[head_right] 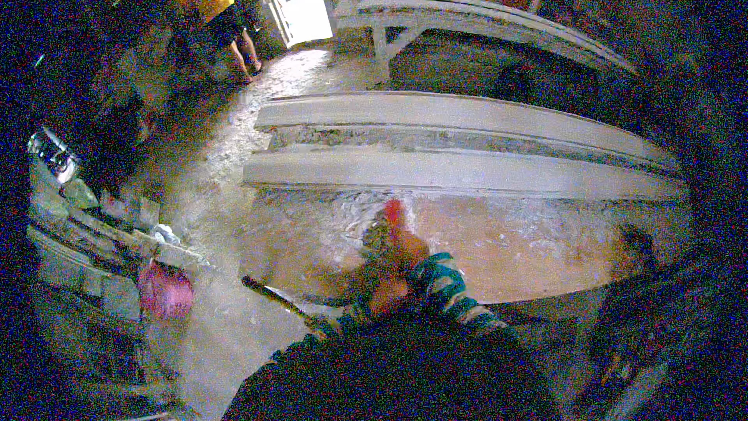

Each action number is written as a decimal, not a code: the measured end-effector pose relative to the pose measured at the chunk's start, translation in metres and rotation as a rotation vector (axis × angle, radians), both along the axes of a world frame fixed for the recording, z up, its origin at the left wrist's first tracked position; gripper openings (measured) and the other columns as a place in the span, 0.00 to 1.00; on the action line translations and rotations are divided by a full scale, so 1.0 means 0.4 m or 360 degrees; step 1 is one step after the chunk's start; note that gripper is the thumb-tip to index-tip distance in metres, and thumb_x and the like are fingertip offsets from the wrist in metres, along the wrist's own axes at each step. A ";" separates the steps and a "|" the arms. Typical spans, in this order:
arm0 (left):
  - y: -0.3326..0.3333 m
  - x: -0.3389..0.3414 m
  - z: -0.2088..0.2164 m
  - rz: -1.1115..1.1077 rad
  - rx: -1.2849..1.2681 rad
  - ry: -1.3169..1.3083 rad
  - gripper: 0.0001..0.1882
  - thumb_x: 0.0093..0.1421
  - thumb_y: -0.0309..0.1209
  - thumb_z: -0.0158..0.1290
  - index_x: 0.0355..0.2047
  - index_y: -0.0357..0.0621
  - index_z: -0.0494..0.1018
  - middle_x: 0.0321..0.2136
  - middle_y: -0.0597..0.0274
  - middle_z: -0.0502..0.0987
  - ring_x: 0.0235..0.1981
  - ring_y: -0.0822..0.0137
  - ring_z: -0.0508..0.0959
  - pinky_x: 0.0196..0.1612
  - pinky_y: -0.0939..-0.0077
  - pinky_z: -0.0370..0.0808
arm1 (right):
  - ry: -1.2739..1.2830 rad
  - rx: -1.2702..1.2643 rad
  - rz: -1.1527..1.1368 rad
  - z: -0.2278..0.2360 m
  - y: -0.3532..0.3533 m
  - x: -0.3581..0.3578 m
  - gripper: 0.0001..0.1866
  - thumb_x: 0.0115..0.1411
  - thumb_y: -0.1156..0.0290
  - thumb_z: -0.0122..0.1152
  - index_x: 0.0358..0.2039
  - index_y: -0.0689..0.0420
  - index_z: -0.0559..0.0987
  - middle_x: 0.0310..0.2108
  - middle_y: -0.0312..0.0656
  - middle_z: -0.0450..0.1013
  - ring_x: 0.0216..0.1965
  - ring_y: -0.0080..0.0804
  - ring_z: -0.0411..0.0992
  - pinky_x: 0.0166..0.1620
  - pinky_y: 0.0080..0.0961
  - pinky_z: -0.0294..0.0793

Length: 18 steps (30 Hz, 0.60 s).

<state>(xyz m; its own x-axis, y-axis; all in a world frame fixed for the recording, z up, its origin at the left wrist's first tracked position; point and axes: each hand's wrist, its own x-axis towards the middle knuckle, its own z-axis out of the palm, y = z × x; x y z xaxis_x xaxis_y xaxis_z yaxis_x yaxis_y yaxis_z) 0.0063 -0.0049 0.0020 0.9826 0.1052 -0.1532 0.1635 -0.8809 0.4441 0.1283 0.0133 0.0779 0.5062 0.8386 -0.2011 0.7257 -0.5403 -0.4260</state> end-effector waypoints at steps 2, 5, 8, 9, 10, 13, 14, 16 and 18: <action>0.005 0.027 0.010 -0.0498 -0.0091 0.0423 0.31 0.55 0.42 0.50 0.55 0.35 0.62 0.56 0.37 0.62 0.49 0.36 0.69 0.52 0.46 0.67 | -0.0057 -0.0009 0.0070 -0.007 -0.017 -0.003 0.32 0.62 0.56 0.42 0.61 0.60 0.50 0.29 0.58 0.75 0.28 0.54 0.75 0.30 0.49 0.72; -0.017 0.027 0.033 0.0179 -0.0054 -0.0084 0.35 0.55 0.46 0.51 0.58 0.39 0.59 0.59 0.38 0.58 0.50 0.36 0.68 0.53 0.46 0.67 | -0.0064 0.0012 -0.0037 -0.029 -0.077 0.052 0.30 0.62 0.56 0.42 0.59 0.59 0.53 0.28 0.58 0.75 0.27 0.54 0.75 0.30 0.50 0.72; -0.047 0.000 0.048 0.0146 0.0057 0.0009 0.39 0.54 0.48 0.53 0.61 0.43 0.55 0.59 0.37 0.57 0.52 0.36 0.67 0.55 0.47 0.65 | -0.0352 -0.0231 -0.0235 -0.039 -0.186 0.185 0.33 0.61 0.60 0.44 0.61 0.61 0.49 0.26 0.56 0.76 0.25 0.53 0.75 0.28 0.49 0.73; -0.051 -0.009 0.048 0.0082 -0.0047 -0.0127 0.39 0.54 0.48 0.53 0.61 0.43 0.55 0.59 0.37 0.57 0.53 0.35 0.66 0.56 0.47 0.65 | -0.0512 -0.0387 -0.0262 -0.041 -0.217 0.227 0.38 0.59 0.64 0.47 0.64 0.64 0.44 0.24 0.54 0.76 0.24 0.52 0.75 0.26 0.48 0.73; -0.054 -0.015 0.045 0.0053 -0.0067 -0.0366 0.39 0.54 0.47 0.53 0.61 0.42 0.55 0.59 0.36 0.56 0.53 0.35 0.66 0.56 0.47 0.65 | -0.0525 -0.0455 -0.0360 -0.041 -0.255 0.254 0.38 0.59 0.64 0.47 0.64 0.64 0.43 0.24 0.54 0.76 0.24 0.51 0.75 0.26 0.47 0.73; -0.049 -0.030 0.023 -0.0024 -0.0133 -0.0584 0.37 0.55 0.48 0.53 0.59 0.40 0.57 0.60 0.35 0.55 0.54 0.33 0.64 0.56 0.48 0.65 | -0.0361 -0.0397 -0.0533 -0.040 -0.282 0.251 0.39 0.59 0.65 0.48 0.65 0.64 0.42 0.24 0.54 0.76 0.23 0.50 0.75 0.25 0.46 0.73; -0.046 -0.034 0.013 -0.0067 -0.0133 -0.0577 0.37 0.54 0.48 0.53 0.58 0.40 0.58 0.60 0.35 0.54 0.54 0.33 0.64 0.56 0.48 0.65 | -0.0316 -0.0323 -0.0477 -0.042 -0.262 0.221 0.39 0.59 0.65 0.48 0.65 0.63 0.42 0.24 0.53 0.76 0.23 0.50 0.75 0.25 0.46 0.73; -0.040 -0.045 -0.006 -0.0033 -0.0157 -0.0535 0.33 0.57 0.47 0.50 0.56 0.38 0.60 0.57 0.33 0.59 0.53 0.34 0.66 0.54 0.49 0.66 | -0.0192 -0.0141 -0.0355 -0.050 -0.178 0.138 0.40 0.59 0.66 0.48 0.65 0.63 0.41 0.24 0.53 0.76 0.23 0.49 0.75 0.24 0.46 0.73; -0.034 -0.056 -0.020 0.0095 -0.0384 -0.0348 0.29 0.59 0.44 0.48 0.55 0.37 0.61 0.53 0.32 0.63 0.50 0.36 0.68 0.52 0.49 0.68 | -0.0125 0.0008 -0.0228 -0.069 -0.066 0.047 0.40 0.58 0.66 0.48 0.65 0.63 0.41 0.23 0.52 0.76 0.23 0.48 0.75 0.24 0.45 0.73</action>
